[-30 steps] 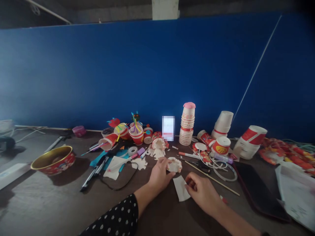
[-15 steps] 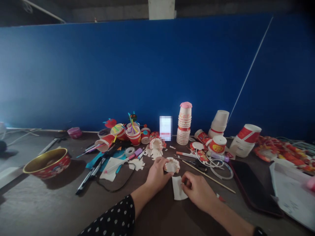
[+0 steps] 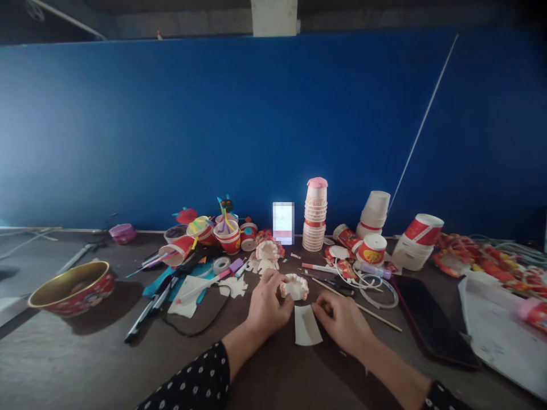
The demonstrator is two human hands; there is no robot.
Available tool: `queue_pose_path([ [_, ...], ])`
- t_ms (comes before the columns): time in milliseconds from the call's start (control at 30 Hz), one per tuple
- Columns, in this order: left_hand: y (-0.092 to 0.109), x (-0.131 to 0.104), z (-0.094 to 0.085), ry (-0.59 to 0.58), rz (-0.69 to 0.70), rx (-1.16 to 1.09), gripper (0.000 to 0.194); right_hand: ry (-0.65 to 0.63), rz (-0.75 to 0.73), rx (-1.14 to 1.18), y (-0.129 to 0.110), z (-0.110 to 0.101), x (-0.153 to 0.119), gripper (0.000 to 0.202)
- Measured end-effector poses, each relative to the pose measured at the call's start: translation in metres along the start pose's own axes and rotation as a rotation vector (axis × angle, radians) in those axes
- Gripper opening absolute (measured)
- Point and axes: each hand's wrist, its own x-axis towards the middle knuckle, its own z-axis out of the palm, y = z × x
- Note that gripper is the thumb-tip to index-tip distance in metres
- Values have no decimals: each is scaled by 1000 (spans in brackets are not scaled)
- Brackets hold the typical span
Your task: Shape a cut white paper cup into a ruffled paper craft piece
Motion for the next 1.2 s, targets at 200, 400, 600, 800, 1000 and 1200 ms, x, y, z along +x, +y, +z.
queue_pose_path([
  [200,10,-8,0,-316,388,-10,9,304,-64,-229,25,-2,27,30],
  [400,10,-12,4,-455,463,90,19,108,35,-532,33,1,49,42],
  [600,16,-14,2,-511,500,101,19,82,68,-596,33,-1,52,41],
  [800,19,-18,3,-555,483,62,17,75,80,-618,29,-5,50,26],
  [1000,22,-17,1,-568,499,93,18,117,52,-576,34,-2,50,19],
  [1200,25,-16,0,-537,493,75,21,241,-9,-425,33,-3,51,22],
])
